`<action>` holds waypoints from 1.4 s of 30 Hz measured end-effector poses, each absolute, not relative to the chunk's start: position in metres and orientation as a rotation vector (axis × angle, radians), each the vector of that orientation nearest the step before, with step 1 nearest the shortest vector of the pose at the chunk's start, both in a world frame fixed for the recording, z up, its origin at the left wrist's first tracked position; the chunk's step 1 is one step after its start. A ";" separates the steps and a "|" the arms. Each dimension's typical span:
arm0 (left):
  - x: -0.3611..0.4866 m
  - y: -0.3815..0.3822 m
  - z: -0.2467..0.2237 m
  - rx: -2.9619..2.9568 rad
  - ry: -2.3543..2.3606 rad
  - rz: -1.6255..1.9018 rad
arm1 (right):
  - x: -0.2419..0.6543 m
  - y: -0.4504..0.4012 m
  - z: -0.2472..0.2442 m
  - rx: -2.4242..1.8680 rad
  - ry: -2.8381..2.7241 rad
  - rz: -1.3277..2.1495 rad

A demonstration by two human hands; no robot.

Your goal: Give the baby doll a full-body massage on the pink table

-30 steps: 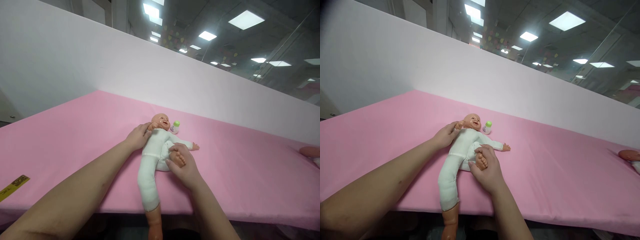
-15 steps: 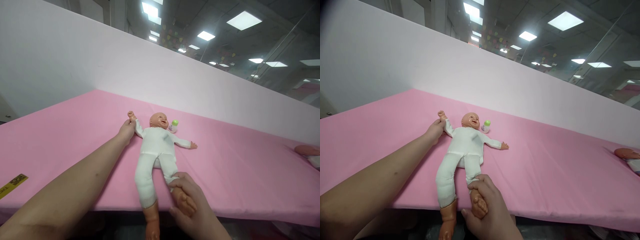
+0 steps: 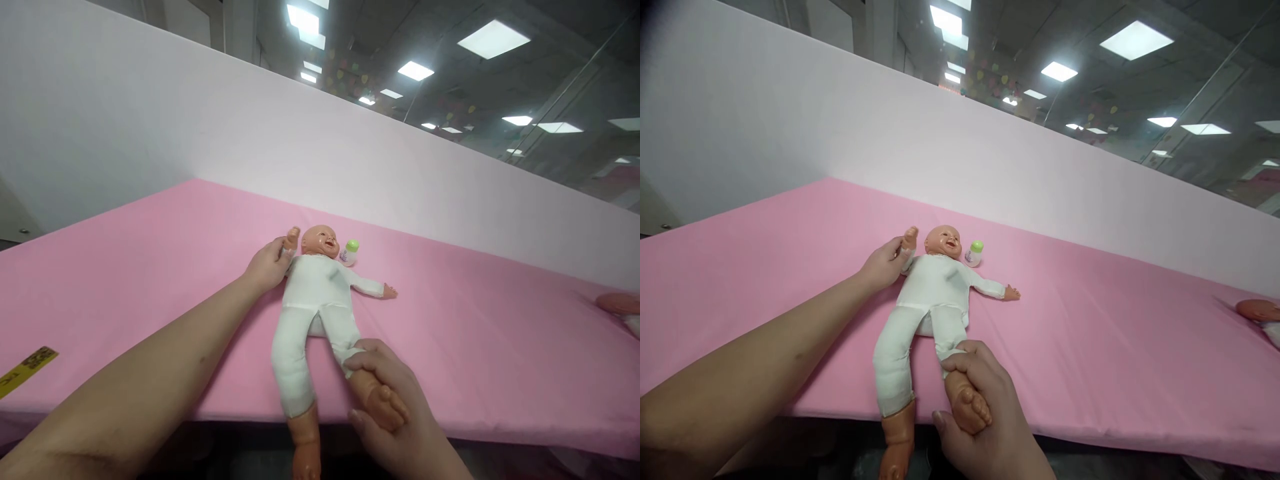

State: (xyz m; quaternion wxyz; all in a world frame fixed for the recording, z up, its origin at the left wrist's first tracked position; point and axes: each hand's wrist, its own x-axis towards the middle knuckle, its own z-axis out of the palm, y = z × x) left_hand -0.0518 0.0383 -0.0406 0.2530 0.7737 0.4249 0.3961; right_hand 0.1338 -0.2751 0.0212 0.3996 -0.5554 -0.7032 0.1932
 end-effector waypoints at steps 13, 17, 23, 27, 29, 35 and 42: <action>-0.038 0.011 -0.035 2.620 1.012 0.796 | 0.143 -0.171 0.028 -1.475 -1.772 0.254; -0.038 0.011 -0.033 2.598 0.996 0.811 | 0.139 -0.153 0.017 -1.555 -1.766 0.270; -0.037 0.015 -0.035 2.481 1.010 0.869 | 0.137 -0.173 0.015 -1.577 -1.739 0.201; -0.041 0.017 -0.031 2.362 0.994 0.938 | 0.134 -0.200 0.014 -1.612 -1.718 0.123; -0.042 0.019 -0.029 2.294 1.009 0.940 | 0.131 -0.216 0.014 -1.627 -1.731 0.081; -0.044 0.024 -0.034 2.188 1.036 0.967 | 0.124 -0.258 0.020 -1.666 -1.811 0.243; -0.047 0.030 -0.037 2.063 1.113 1.022 | 0.127 -0.279 0.005 -1.623 -1.849 0.586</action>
